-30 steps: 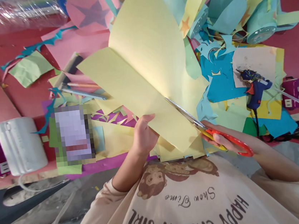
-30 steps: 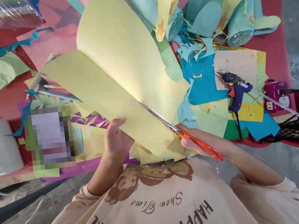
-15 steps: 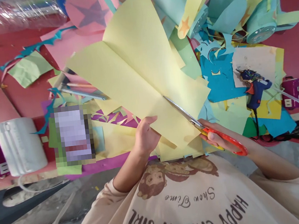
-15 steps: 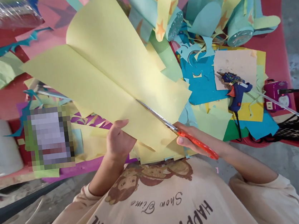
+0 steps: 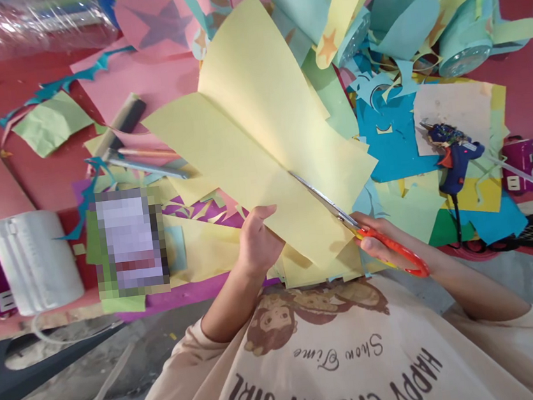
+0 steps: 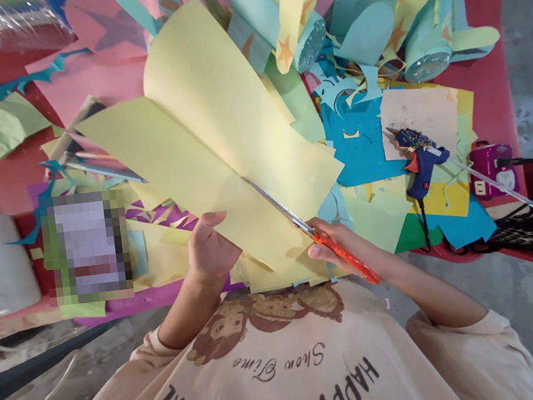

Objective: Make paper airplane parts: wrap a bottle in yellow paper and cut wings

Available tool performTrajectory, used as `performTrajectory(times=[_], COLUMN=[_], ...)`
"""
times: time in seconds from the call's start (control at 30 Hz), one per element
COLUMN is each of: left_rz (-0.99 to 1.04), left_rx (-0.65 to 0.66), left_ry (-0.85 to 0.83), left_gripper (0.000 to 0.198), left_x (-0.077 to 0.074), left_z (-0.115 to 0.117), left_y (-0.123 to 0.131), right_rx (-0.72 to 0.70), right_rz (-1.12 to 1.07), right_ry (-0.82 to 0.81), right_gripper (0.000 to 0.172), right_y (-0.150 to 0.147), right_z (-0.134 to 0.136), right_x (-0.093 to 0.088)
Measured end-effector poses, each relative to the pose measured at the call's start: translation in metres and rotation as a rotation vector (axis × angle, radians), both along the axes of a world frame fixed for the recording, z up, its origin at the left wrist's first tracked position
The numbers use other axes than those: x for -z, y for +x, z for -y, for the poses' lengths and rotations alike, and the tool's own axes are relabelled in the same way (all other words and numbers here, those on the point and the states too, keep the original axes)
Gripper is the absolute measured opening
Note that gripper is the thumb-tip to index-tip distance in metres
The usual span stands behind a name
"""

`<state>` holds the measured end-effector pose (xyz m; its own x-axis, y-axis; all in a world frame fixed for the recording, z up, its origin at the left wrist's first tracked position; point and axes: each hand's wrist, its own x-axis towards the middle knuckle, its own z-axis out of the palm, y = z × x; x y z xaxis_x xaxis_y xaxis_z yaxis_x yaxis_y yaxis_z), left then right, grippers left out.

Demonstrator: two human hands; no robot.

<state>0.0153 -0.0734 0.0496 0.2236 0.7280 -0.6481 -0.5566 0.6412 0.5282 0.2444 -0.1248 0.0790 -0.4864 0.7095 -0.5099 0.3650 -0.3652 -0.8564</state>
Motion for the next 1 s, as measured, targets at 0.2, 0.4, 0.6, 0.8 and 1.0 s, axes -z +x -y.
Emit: performTrajectory(times=[0.2, 0.4, 0.6, 0.8, 1.0], left_rz=[0.046, -0.048, -0.054, -0.036, -0.057], left_rx=[-0.13, -0.216, -0.205, -0.202, -0.174], left_ry=[0.085, 0.121, 0.041, 0.068, 0.093], left_gripper=[0.037, 0.022, 0.015, 0.015, 0.018], left_x=[0.001, 0.0, 0.0, -0.002, -0.006], left_z=[-0.005, -0.022, -0.023, -0.021, -0.019], left_y=[-0.008, -0.015, -0.013, -0.014, -0.013], right_rx=[-0.023, -0.069, -0.103, -0.186, -0.255], right_rz=[0.001, 0.074, 0.095, 0.114, 0.054], right_ry=[-0.099, -0.121, -0.105, -0.071, -0.026], right_gripper=[0.053, 0.062, 0.056, 0.055, 0.066], right_y=[0.01, 0.017, 0.019, 0.024, 0.028], right_z=[0.001, -0.005, -0.008, -0.009, -0.009], right_x=[0.002, -0.007, -0.004, -0.002, -0.011])
